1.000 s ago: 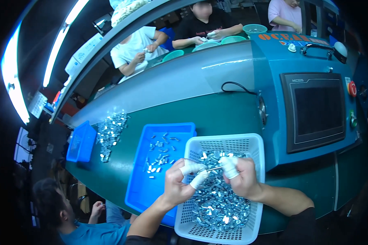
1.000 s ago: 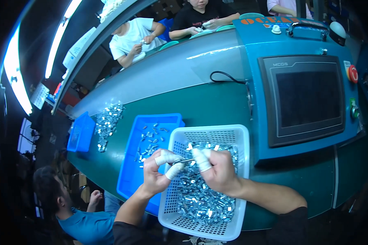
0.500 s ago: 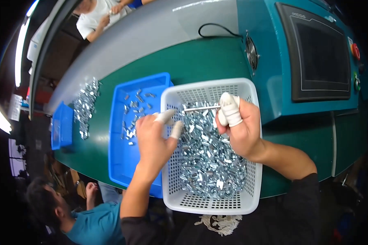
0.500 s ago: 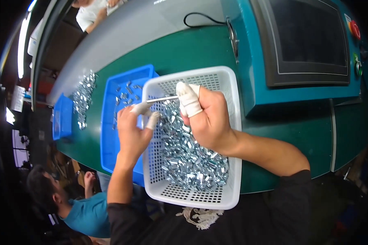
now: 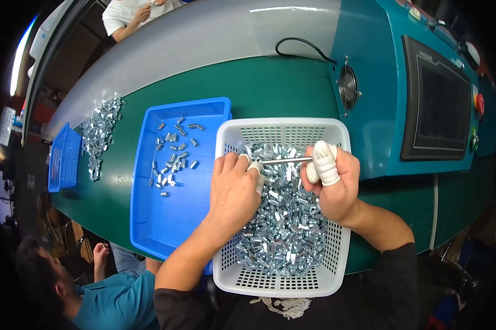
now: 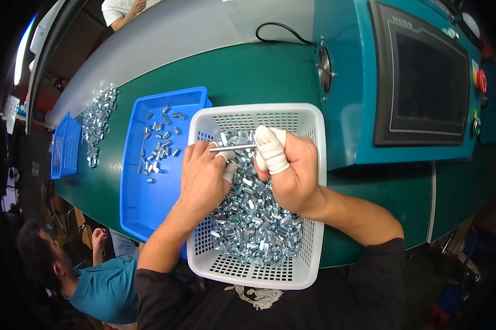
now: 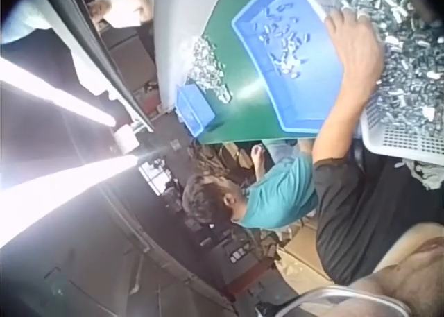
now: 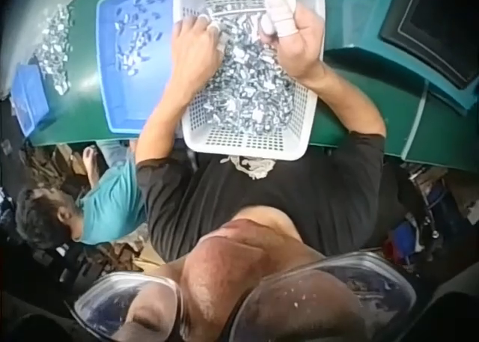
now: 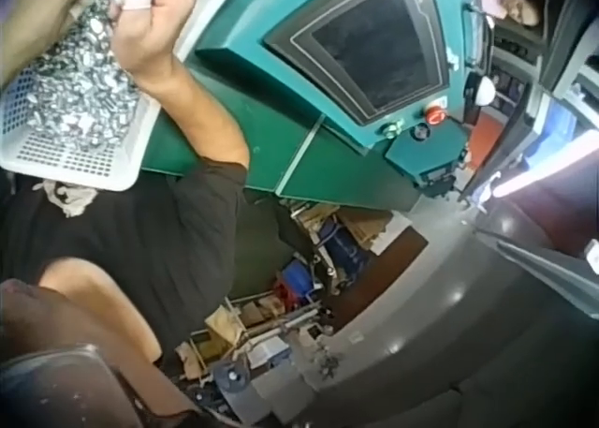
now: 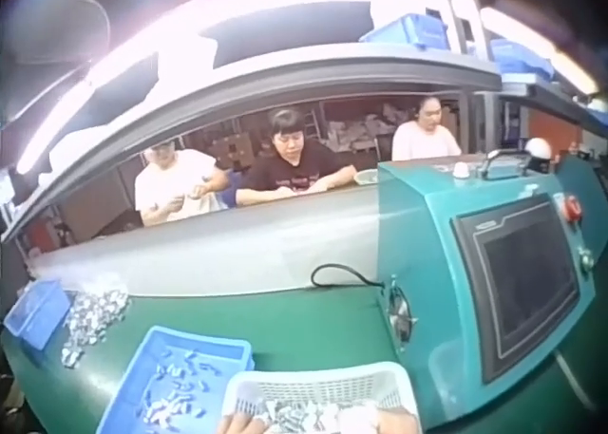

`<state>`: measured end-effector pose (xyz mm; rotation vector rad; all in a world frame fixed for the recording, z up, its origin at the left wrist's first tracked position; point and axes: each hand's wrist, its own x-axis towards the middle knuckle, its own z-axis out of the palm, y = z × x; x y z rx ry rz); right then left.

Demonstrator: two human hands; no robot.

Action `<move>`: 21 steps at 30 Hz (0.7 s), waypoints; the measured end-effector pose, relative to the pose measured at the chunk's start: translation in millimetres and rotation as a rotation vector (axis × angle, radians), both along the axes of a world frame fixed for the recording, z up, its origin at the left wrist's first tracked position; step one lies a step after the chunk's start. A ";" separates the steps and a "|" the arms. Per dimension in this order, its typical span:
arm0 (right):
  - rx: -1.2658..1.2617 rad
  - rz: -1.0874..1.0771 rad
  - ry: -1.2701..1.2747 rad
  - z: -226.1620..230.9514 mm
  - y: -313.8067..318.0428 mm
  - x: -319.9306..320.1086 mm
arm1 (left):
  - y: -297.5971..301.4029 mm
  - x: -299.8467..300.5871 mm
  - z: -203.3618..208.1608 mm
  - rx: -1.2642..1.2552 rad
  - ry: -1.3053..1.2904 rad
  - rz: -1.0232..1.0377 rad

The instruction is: Sorting and inspecting small metal components from a white mesh basket into a blue plastic tray.

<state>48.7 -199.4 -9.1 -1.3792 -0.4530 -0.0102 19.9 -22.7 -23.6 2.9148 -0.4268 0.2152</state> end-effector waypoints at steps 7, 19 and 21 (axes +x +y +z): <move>-0.055 0.040 0.005 2.4 2.0 -1.2 | 3.5 -0.4 6.9 -0.294 0.000 -0.020; -0.103 0.036 0.137 -2.9 5.3 -1.2 | 16.5 -9.9 13.8 -1.204 0.106 -0.053; -0.118 0.090 0.151 -2.2 6.4 -0.6 | 16.2 -10.6 16.3 -1.202 0.104 -0.053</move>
